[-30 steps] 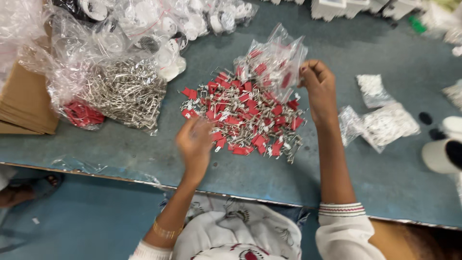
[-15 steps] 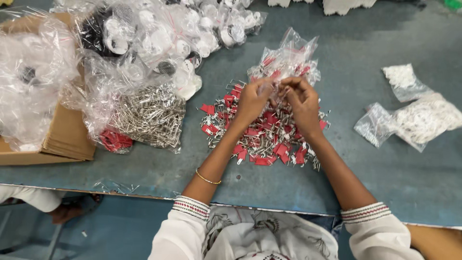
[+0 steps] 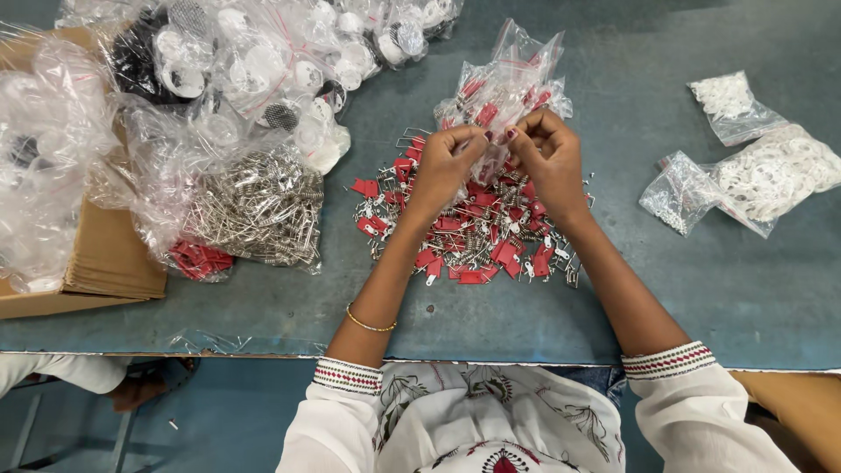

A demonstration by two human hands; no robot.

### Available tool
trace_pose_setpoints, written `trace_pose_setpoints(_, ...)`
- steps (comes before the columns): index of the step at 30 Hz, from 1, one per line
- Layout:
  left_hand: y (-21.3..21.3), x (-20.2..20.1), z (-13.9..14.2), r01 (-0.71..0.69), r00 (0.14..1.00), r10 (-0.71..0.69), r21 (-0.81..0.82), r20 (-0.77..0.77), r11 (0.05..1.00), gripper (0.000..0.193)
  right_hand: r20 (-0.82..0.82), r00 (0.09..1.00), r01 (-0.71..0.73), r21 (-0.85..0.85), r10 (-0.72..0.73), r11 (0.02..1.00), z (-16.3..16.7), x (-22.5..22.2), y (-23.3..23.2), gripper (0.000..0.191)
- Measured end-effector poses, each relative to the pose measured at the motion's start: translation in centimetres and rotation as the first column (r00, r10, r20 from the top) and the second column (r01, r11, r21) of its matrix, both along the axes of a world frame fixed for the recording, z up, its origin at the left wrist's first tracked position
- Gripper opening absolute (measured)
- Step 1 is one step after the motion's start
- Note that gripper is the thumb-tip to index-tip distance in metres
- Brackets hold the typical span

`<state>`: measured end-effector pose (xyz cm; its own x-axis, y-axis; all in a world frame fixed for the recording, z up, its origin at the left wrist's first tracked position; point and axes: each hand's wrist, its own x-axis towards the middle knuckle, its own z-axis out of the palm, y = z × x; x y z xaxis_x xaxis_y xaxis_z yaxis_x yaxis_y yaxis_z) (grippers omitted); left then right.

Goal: The person sits at a workbench and packs metal safety pins with red paper tags into small clear plastic bags by hand, filling one bag at a time and setting filled bags aside on the table.

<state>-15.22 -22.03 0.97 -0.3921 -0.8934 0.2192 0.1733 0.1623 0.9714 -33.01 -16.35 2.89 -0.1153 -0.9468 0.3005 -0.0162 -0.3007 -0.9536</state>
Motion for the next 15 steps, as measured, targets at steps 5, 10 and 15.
trace_pose_setpoints(5,0.7,0.5,1.4,0.068,0.997,-0.065,0.051,-0.048,0.996,0.018,0.002,0.998,-0.069,-0.008,0.069,0.998,0.3,0.1,0.3,0.017)
trace_pose_setpoints(10,1.0,0.2,1.6,0.112,0.984,-0.110,0.006,-0.141,0.994,0.010,-0.107,0.992,-0.061,0.048,0.066,0.997,1.2,0.3,0.7,0.023)
trace_pose_setpoints(15,1.3,-0.4,1.1,0.022,0.991,-0.023,-0.015,-0.132,1.000,0.010,-0.084,0.991,-0.093,0.104,0.102,0.990,0.8,0.6,0.7,0.028)
